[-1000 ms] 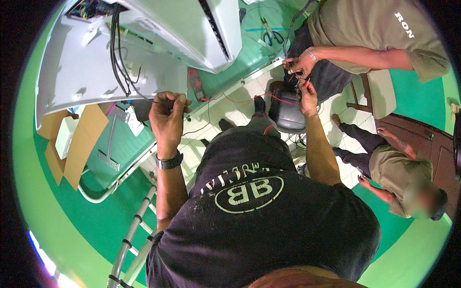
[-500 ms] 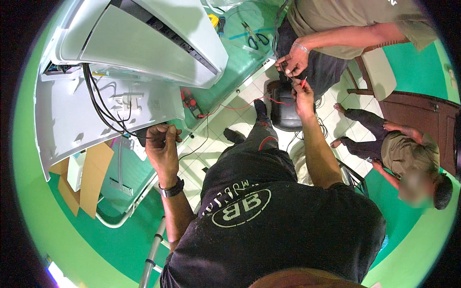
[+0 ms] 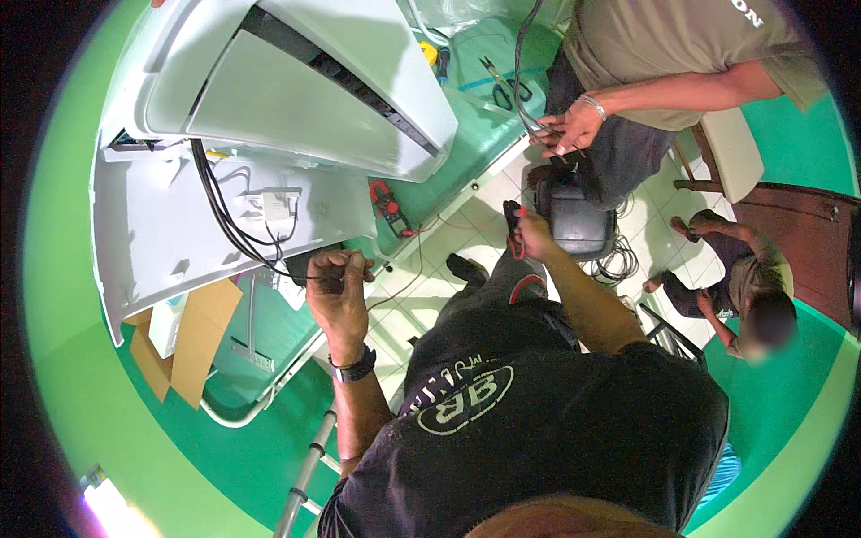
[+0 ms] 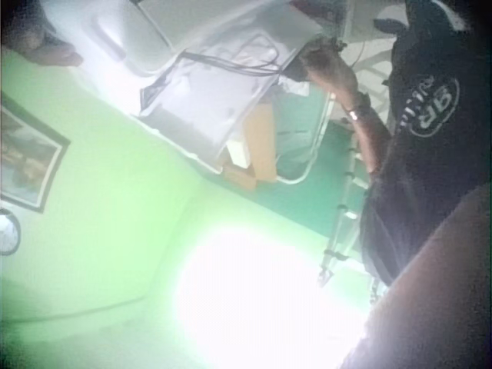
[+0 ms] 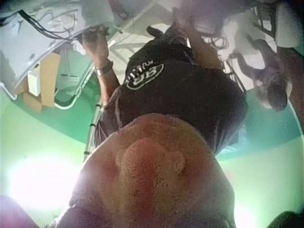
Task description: The person uses a multimeter to test wires connected to an air conditioning unit. They then use a soldering iron to solder the wires together.
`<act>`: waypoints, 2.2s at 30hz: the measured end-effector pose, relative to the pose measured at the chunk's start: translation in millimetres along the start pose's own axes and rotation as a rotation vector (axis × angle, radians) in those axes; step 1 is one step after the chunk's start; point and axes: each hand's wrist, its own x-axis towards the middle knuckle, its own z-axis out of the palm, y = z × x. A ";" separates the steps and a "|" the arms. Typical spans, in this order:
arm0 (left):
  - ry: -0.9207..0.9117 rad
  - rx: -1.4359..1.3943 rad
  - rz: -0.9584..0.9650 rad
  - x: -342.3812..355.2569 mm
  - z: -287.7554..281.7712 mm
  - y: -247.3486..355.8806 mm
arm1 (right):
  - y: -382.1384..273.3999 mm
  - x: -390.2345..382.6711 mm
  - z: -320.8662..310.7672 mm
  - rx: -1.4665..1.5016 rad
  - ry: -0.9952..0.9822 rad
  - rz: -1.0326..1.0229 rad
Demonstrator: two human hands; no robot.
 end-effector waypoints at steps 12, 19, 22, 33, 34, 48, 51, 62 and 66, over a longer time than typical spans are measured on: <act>0.092 0.220 0.018 0.6 -25.8 9.1 | -143.9 165.0 178.1 -0.815 0.471 -0.627; 0.050 0.217 -0.026 -2.3 -38.9 7.7 | -67.9 105.7 141.1 -1.156 0.375 -1.226; 0.051 0.400 0.190 4.3 -51.7 21.3 | -4.1 6.6 156.8 -0.993 -0.315 -1.009; -0.271 0.172 0.509 17.9 -74.2 13.0 | -10.0 -108.9 378.8 -0.727 -1.198 0.235; -0.319 0.159 0.503 17.5 -75.9 17.4 | 0.0 -109.0 391.3 -0.830 -1.190 0.122; -0.455 0.338 0.665 42.3 -117.2 67.4 | 29.1 8.7 544.2 -1.840 -0.051 -1.101; -0.473 0.320 0.493 46.4 -108.4 53.4 | 33.3 16.6 501.2 -1.810 -0.157 -1.042; -0.460 0.143 0.197 23.6 -86.9 49.6 | 55.0 -63.8 427.3 -1.181 -1.015 -0.809; -0.451 0.198 0.179 14.6 -57.3 60.1 | 34.1 -58.6 401.7 -0.626 -1.252 -0.534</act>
